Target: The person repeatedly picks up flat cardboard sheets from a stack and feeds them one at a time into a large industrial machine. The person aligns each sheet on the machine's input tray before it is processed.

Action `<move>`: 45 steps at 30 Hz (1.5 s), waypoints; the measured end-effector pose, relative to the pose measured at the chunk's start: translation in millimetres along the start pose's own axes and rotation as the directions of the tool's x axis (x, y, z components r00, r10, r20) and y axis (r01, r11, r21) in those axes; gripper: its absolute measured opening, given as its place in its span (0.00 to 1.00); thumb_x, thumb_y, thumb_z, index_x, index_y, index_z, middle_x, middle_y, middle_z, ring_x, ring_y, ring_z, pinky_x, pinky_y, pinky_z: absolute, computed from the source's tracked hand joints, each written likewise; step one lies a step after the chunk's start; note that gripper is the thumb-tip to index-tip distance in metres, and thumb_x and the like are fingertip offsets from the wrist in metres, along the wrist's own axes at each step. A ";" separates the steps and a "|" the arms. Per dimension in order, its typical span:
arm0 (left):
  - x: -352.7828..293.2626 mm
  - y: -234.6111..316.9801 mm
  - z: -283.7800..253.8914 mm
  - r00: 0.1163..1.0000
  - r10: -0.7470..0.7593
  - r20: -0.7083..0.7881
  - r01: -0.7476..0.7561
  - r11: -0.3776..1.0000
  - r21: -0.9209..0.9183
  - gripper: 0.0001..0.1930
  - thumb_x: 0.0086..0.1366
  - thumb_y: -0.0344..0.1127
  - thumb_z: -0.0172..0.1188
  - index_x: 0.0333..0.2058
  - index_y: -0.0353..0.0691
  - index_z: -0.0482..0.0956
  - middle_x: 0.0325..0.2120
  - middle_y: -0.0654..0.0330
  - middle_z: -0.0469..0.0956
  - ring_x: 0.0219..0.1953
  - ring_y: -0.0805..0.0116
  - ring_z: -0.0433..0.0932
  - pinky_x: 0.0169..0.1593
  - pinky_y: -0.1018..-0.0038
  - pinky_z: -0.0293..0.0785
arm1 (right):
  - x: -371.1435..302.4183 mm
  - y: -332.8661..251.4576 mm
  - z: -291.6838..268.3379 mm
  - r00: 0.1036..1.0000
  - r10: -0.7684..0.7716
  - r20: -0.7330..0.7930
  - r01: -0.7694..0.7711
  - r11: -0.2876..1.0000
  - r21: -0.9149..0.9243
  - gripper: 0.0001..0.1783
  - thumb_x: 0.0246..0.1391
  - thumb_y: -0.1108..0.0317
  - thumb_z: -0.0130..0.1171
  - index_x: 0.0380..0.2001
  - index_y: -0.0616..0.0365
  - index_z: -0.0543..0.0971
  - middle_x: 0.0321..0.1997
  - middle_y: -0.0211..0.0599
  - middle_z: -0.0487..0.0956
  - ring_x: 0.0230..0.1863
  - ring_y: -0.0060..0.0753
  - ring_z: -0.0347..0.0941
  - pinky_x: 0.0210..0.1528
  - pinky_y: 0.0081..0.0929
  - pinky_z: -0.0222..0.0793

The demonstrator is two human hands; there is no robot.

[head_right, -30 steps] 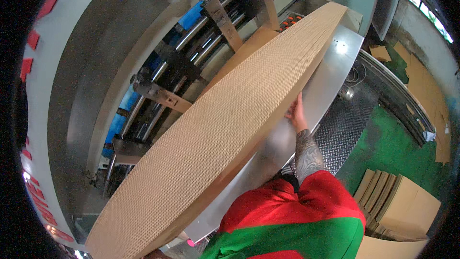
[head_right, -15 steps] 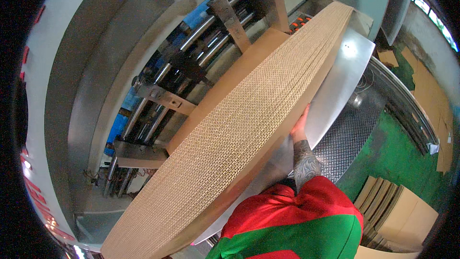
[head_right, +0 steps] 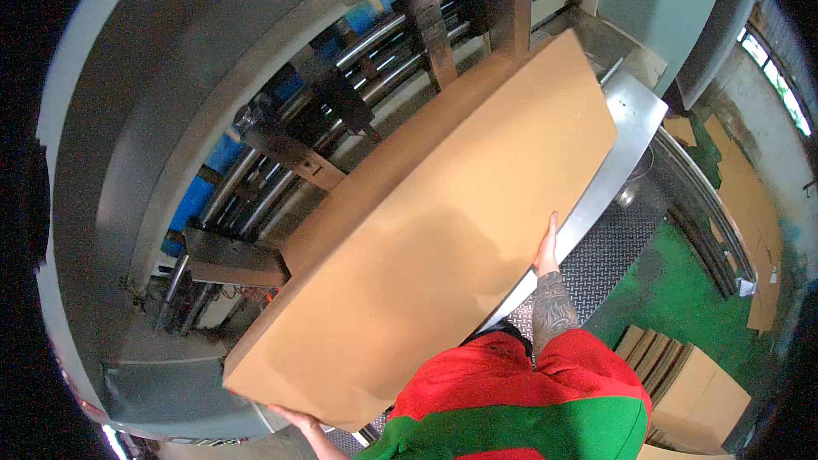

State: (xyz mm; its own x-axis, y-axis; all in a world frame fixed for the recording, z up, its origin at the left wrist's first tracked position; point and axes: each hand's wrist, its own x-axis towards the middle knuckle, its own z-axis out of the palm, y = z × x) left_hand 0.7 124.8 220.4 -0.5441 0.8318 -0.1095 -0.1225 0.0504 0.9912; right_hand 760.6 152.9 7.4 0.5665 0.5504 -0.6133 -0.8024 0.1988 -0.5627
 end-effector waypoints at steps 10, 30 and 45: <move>49.0 -175.5 -4.2 0.970 -0.222 0.099 0.173 0.915 0.364 0.45 0.77 0.69 0.45 0.74 0.33 0.60 0.73 0.53 0.64 0.72 0.57 0.64 0.75 0.64 0.57 | -10.7 -45.2 49.9 0.908 -0.173 -0.381 -0.178 0.665 -0.726 0.66 0.52 0.17 0.58 0.70 0.72 0.68 0.70 0.55 0.73 0.67 0.46 0.74 0.65 0.41 0.72; -131.1 -148.4 27.0 0.621 -0.776 -0.113 0.713 0.619 -0.330 0.40 0.73 0.68 0.53 0.72 0.47 0.64 0.67 0.57 0.71 0.65 0.56 0.73 0.62 0.59 0.78 | 46.9 -36.7 64.8 0.934 -0.269 -0.235 0.052 0.752 -0.657 0.63 0.55 0.20 0.57 0.68 0.75 0.70 0.68 0.55 0.76 0.65 0.49 0.76 0.66 0.43 0.72; 53.0 -151.0 116.7 0.733 -0.668 -0.125 0.669 0.742 -0.039 0.43 0.69 0.76 0.53 0.71 0.52 0.66 0.63 0.64 0.75 0.60 0.64 0.75 0.57 0.60 0.78 | 92.3 -63.8 163.9 0.961 0.255 -0.111 -0.215 0.430 -0.877 0.47 0.58 0.15 0.42 0.63 0.37 0.76 0.54 0.26 0.83 0.44 0.30 0.79 0.47 0.37 0.71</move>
State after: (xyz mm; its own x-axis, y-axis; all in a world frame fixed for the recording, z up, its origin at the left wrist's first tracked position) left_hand 87.3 225.8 73.6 -0.4212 0.5068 -0.7521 -0.4878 0.5725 0.6590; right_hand 833.3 323.9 77.5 0.3606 0.4894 -0.7940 -0.3027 -0.7438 -0.5959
